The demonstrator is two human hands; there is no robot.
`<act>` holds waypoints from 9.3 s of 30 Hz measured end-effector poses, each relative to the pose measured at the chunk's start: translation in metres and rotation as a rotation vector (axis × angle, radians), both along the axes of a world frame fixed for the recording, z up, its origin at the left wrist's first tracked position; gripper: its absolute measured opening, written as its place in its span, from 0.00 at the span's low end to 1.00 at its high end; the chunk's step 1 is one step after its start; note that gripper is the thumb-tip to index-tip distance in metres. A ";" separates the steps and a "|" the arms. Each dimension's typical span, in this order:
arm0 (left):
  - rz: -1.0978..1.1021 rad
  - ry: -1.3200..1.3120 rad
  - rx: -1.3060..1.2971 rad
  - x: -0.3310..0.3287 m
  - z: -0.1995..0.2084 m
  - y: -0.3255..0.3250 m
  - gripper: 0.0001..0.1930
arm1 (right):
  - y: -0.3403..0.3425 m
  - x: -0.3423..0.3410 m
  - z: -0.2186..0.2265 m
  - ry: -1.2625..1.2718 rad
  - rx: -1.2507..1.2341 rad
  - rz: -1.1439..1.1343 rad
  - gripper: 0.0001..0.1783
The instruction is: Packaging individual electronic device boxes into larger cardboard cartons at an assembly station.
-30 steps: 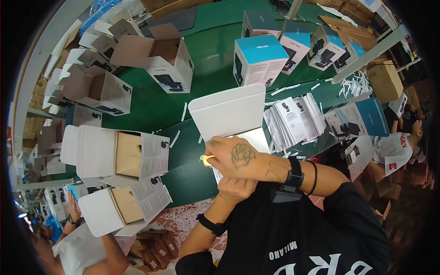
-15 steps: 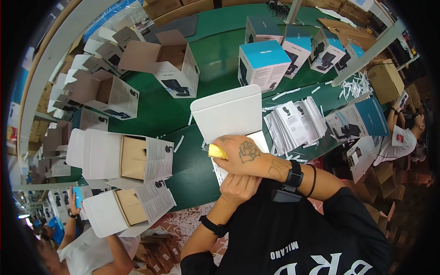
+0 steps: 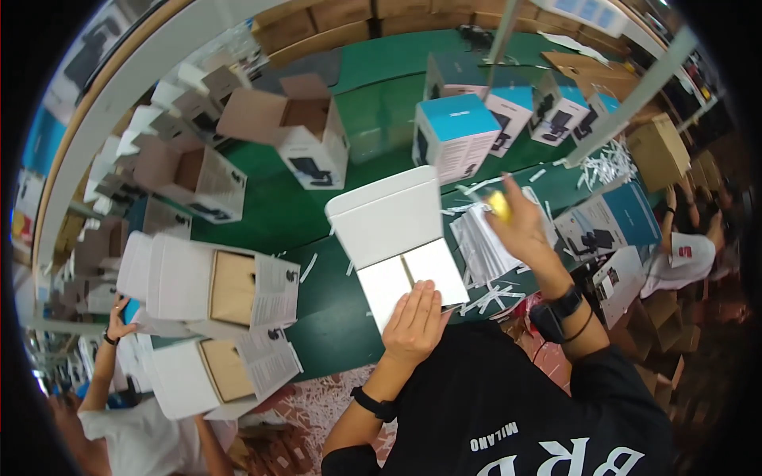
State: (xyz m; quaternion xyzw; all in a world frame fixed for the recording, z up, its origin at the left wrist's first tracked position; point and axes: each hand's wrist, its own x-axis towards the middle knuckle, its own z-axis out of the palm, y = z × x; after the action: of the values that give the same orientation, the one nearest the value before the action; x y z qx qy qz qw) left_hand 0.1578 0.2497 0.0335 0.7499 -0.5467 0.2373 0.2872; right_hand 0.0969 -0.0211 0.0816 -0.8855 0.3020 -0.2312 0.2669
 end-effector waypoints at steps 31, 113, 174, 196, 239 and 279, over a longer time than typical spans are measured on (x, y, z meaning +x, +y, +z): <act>-0.431 1.250 -0.207 0.002 0.005 0.008 0.19 | 0.085 -0.094 0.094 0.198 0.829 0.427 0.14; -0.552 1.564 0.403 -0.018 0.030 0.076 0.32 | 0.063 -0.044 -0.015 -0.250 -0.119 0.576 0.24; -0.098 0.390 0.759 0.057 0.085 -0.057 0.64 | 0.051 -0.039 -0.036 -0.522 -0.347 0.836 0.15; -0.028 0.414 0.518 0.075 0.073 0.008 0.54 | -0.011 -0.011 -0.017 -0.275 -0.320 0.933 0.23; 0.267 1.340 -0.182 0.111 -0.060 0.019 0.47 | 0.108 0.038 0.015 -0.459 0.187 0.879 0.04; 0.194 1.595 -0.341 0.033 0.049 0.101 0.21 | 0.174 0.050 0.040 -0.282 -0.145 0.713 0.13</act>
State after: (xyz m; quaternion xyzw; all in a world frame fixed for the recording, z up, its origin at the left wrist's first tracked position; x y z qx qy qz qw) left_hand 0.1905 0.3503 0.0825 0.6833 -0.0673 -0.2636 0.6776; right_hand 0.1472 0.1531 0.1217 -0.9110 -0.0816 -0.2639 0.3063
